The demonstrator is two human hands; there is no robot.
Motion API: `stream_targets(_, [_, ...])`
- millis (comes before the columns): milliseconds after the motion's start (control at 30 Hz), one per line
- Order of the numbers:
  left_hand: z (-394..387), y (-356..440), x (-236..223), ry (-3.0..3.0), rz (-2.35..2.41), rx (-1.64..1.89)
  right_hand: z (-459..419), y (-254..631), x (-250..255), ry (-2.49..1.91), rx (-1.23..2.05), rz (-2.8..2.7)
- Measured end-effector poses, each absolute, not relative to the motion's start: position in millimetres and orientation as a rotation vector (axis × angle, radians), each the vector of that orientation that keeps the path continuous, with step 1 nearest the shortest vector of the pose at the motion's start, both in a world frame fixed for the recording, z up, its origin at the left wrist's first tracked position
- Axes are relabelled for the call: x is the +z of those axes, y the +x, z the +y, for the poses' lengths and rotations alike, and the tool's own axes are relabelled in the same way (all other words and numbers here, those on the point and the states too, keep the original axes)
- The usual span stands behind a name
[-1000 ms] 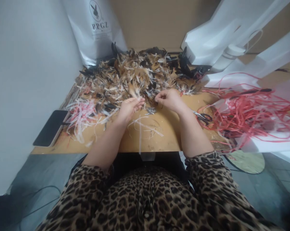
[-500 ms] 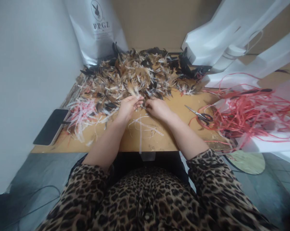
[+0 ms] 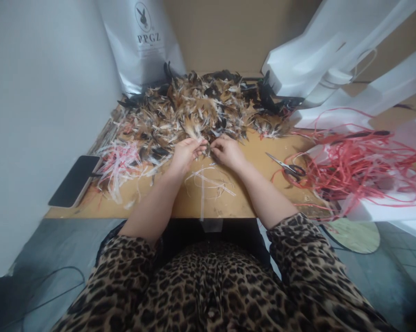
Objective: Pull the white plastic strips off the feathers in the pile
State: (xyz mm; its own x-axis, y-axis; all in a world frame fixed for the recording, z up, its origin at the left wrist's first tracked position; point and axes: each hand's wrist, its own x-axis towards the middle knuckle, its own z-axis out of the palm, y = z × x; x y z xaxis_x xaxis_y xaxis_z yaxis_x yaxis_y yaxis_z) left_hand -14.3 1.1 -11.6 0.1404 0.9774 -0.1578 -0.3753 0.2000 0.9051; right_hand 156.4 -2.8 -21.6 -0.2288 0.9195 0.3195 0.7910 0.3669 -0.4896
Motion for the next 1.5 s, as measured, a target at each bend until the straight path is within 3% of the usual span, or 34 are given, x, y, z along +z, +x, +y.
stream_targets(400, [0, -11, -10, 0.815, 0.93, 1.161, -13, 140, -9, -1.896, 0.3, -2.072])
stream_targets(733, [2, -13, -13, 0.808, 0.9, 1.139, -3, 162, 3, -1.384, 1.152, -1.268])
stream_targets(1167, [1, -14, -9, 0.655, 0.701, 1.046, -13, 157, 10, -1.1, 1.353, -1.414])
stream_targets(1500, [-6, -11, 1, 0.754, 0.604, 1.106, -10, 160, 5, -0.849, 1.941, -1.069])
